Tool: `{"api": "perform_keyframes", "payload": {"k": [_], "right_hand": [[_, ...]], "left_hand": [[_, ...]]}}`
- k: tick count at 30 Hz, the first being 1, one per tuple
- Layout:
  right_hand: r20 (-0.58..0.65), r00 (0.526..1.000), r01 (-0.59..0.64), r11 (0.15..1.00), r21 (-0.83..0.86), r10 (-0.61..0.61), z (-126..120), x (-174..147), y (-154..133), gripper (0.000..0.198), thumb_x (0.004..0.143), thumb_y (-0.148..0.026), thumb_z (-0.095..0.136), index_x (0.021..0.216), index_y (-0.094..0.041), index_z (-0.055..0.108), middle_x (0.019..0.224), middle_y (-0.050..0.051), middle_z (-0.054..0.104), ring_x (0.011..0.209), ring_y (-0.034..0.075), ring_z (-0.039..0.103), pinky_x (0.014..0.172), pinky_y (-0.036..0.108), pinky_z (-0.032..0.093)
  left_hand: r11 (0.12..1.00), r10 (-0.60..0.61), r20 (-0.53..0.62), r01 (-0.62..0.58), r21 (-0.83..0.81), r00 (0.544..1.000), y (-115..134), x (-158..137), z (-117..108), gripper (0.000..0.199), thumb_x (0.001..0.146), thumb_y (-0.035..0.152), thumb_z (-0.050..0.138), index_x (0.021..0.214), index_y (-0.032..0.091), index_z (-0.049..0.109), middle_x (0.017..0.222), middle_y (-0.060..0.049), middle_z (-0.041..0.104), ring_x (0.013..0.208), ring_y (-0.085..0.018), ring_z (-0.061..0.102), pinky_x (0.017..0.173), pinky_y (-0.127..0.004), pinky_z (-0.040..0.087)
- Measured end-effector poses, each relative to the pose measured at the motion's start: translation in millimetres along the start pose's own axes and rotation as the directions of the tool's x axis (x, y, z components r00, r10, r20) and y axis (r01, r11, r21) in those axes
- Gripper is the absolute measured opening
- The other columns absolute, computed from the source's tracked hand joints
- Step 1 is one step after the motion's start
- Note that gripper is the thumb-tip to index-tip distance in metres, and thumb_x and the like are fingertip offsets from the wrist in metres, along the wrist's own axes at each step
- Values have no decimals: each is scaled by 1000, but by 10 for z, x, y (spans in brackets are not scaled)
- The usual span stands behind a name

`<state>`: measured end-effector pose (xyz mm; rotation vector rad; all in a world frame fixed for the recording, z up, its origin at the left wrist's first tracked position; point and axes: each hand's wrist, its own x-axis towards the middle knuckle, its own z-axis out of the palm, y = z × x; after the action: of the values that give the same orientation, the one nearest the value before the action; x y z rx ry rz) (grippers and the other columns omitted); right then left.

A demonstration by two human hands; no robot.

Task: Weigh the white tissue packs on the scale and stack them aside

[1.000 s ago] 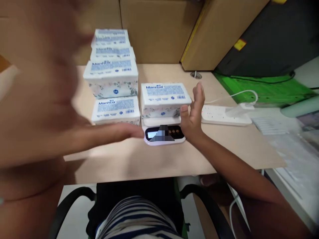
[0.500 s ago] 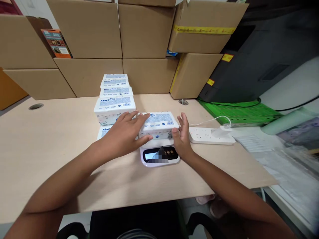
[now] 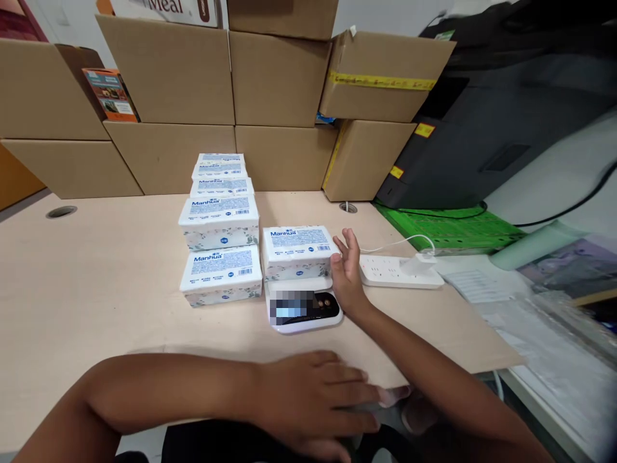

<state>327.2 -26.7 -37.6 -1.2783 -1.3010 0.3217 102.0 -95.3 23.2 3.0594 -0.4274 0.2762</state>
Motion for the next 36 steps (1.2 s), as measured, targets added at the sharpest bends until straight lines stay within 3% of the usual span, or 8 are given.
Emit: {"api": "perform_keyframes", "payload": {"k": [5, 11, 15, 20, 23, 26, 32, 36], "right_hand": [[3, 1000, -13, 1000, 5, 13, -10, -13, 2, 84, 105, -75, 43, 175, -34, 18, 179, 20, 34, 162, 37, 45, 122, 60, 51], [-12, 1000, 17, 999, -36, -17, -13, -20, 25, 78, 108, -73, 41, 174, -38, 19, 179, 18, 34, 161, 34, 46, 121, 61, 52], [-24, 999, 27, 999, -37, -28, -14, -17, 18, 78, 108, -71, 43, 174, -38, 19, 178, 19, 35, 161, 33, 47, 122, 61, 52], [-6, 1000, 15, 1000, 14, -15, -25, -1, -16, 85, 106, -73, 45, 177, -36, 14, 183, 19, 28, 162, 33, 47, 123, 61, 50], [57, 998, -39, 996, 85, 34, -42, -4, -9, 88, 106, -73, 45, 178, -36, 10, 179, 19, 39, 158, 31, 53, 123, 59, 51], [96, 993, -78, 990, 115, 67, -58, -10, 21, 90, 107, -71, 47, 180, -34, 8, 172, 17, 52, 152, 30, 60, 123, 58, 52], [109, 991, -81, 996, 25, 78, -81, 8, 3, 80, 105, -77, 45, 169, -30, 45, 163, 15, 63, 151, 34, 61, 123, 61, 51], [158, 986, 37, 997, 62, -46, -107, -53, -141, 87, 101, -82, 48, 170, -29, 42, 157, 16, 68, 144, 38, 66, 121, 65, 53]], "left_hand": [[998, -61, 51, 61, 16, 997, 153, -38, 305, 69, 102, 64, 64, 150, 15, 69, 173, -15, 52, 158, -34, 54, 130, -49, 46], [996, -72, 58, 75, -53, 996, 103, -33, 229, 63, 107, 62, 57, 147, 15, 70, 173, -14, 52, 159, -33, 53, 131, -48, 47], [978, -198, -93, 190, -86, 976, -40, -71, -3, 52, 113, 50, 44, 149, 21, 68, 172, -13, 53, 161, -28, 51, 136, -48, 40], [814, -555, -322, 581, -17, 767, -424, -168, -543, 52, 110, 44, 51, 153, 18, 61, 174, -18, 49, 165, -34, 44, 136, -56, 38], [598, -725, -307, 784, 166, 617, -559, -195, -702, 57, 109, 38, 58, 161, 16, 54, 175, -23, 45, 161, -43, 49, 134, -66, 36], [429, -839, -257, 874, 229, 479, -584, -197, -647, 75, 107, 38, 64, 171, 10, 36, 174, -33, 39, 155, -48, 54, 130, -66, 41], [530, -793, -251, 832, 163, 555, -618, -232, -387, 88, 105, 40, 66, 174, 13, 19, 180, -37, 19, 165, -48, 37, 129, -64, 42], [624, -686, -387, 772, 123, 617, -560, -279, -458, 94, 107, 45, 64, 173, 17, 3, 180, -39, 14, 169, -48, 26, 128, -69, 44]]}}
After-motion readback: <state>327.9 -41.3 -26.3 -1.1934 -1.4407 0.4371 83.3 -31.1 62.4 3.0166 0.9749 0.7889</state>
